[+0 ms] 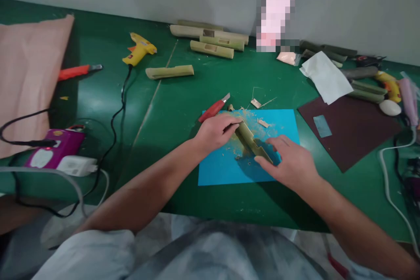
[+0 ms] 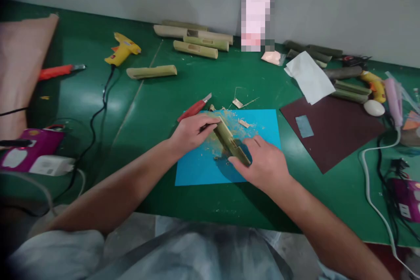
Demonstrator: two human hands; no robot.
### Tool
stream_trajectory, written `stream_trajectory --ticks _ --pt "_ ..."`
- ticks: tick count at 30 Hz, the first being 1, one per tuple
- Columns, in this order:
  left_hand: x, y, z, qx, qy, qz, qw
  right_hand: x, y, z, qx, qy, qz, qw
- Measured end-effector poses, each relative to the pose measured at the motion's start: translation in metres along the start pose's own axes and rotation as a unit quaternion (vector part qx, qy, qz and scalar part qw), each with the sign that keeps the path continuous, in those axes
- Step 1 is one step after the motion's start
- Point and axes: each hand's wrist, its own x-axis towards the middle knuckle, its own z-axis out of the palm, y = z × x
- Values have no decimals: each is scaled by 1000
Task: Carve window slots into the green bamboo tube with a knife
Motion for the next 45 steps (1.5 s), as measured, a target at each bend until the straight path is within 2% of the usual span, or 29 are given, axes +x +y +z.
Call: stream_trajectory --ticks 3,9,16,23,29,33,45 --pt "0 1 0 0 7 1 1000 -16 -3 13 -21 -22 20 999" --pt "1 1 -1 30 4 6 1000 -15 0 24 2 -16 16 1000" --pt "1 0 0 38 30 10 999 -18 0 32 41 -7 38 998" --pt "-4 3 1 16 15 11 1000 -18 -1 35 22 0 36 999" --pt "-7 4 -3 4 31 -16 999 -19 -3 33 -2 14 26 1000" --pt "-7 3 -3 18 43 -22 999 -18 -4 34 -17 22 16 999" --pt "-1 1 2 59 21 -23 998 -10 -2 37 -28 5 28 999"
